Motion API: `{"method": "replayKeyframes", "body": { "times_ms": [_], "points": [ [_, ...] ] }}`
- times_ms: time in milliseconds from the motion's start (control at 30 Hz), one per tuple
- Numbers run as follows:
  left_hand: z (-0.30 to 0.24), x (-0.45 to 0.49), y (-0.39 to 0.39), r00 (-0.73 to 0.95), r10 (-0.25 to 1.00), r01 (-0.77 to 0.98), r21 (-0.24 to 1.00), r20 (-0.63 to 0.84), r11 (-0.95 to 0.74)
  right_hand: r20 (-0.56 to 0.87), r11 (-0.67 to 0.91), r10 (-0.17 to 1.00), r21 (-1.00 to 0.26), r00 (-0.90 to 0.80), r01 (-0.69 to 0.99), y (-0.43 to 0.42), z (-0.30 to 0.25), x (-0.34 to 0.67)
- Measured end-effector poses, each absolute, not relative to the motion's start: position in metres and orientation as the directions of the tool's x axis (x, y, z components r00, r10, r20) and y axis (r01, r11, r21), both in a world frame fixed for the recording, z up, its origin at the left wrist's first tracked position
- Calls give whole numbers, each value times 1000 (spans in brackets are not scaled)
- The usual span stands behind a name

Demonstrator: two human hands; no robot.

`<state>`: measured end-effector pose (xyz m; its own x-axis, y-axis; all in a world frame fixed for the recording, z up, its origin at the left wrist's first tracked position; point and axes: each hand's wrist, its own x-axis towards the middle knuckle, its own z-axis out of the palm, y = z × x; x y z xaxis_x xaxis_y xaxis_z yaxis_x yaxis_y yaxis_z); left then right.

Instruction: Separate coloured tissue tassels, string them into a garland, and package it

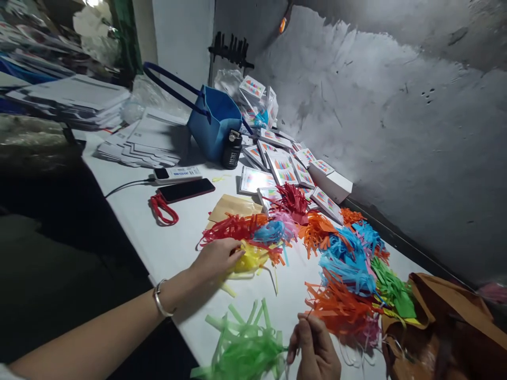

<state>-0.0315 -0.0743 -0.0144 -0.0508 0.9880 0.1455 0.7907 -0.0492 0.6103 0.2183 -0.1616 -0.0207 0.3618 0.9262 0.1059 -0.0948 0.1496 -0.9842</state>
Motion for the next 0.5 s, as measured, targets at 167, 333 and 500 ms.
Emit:
{"method": "replayKeyframes", "body": {
  "times_ms": [167, 333, 500],
  "points": [
    [17, 1, -105, 239, 883, 474, 745, 403, -468, 119, 125, 919, -992, 375, 8, -168, -18, 219],
    [36, 31, -132, 443, 836, -186, 946, 323, -267, 176, 142, 900, -983, 399, 112, -179, -3, 228],
    [20, 54, -139, 542, 838, -452, 822, -54, 345, 461, 332, 845, -849, 271, 412, -194, 20, 226]
  ]
}}
